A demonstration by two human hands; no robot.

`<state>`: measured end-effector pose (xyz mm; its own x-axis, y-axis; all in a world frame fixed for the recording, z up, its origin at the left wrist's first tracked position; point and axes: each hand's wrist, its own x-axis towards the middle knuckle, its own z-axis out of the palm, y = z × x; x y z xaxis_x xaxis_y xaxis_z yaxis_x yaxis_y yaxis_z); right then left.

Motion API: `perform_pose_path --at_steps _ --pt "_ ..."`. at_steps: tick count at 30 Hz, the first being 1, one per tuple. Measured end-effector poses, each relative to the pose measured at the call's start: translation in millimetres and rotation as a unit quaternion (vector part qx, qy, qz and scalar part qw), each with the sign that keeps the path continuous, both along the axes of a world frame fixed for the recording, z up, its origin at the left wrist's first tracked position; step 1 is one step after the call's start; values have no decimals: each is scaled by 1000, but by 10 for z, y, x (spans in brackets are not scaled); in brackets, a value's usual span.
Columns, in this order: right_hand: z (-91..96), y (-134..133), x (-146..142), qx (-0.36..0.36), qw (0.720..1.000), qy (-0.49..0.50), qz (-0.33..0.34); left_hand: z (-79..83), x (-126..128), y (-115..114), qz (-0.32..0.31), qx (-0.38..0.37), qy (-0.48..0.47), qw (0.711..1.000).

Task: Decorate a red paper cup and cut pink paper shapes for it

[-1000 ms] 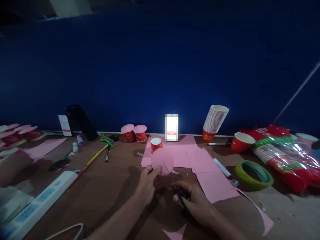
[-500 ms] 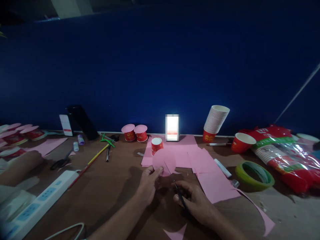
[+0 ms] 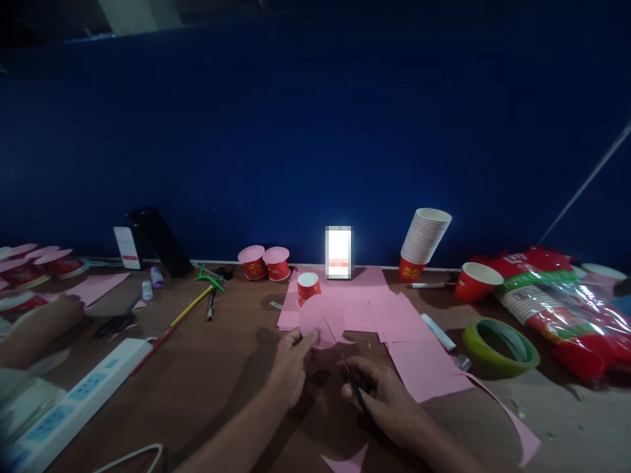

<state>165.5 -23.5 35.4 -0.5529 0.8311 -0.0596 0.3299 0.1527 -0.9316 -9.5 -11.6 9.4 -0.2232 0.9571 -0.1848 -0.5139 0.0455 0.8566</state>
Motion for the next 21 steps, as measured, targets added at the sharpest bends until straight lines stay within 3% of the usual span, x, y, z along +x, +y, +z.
perform_pose_path --at_steps 21 --pt "-13 11 -2 6 1000 -16 3 27 -2 -7 8 -15 6 1000"
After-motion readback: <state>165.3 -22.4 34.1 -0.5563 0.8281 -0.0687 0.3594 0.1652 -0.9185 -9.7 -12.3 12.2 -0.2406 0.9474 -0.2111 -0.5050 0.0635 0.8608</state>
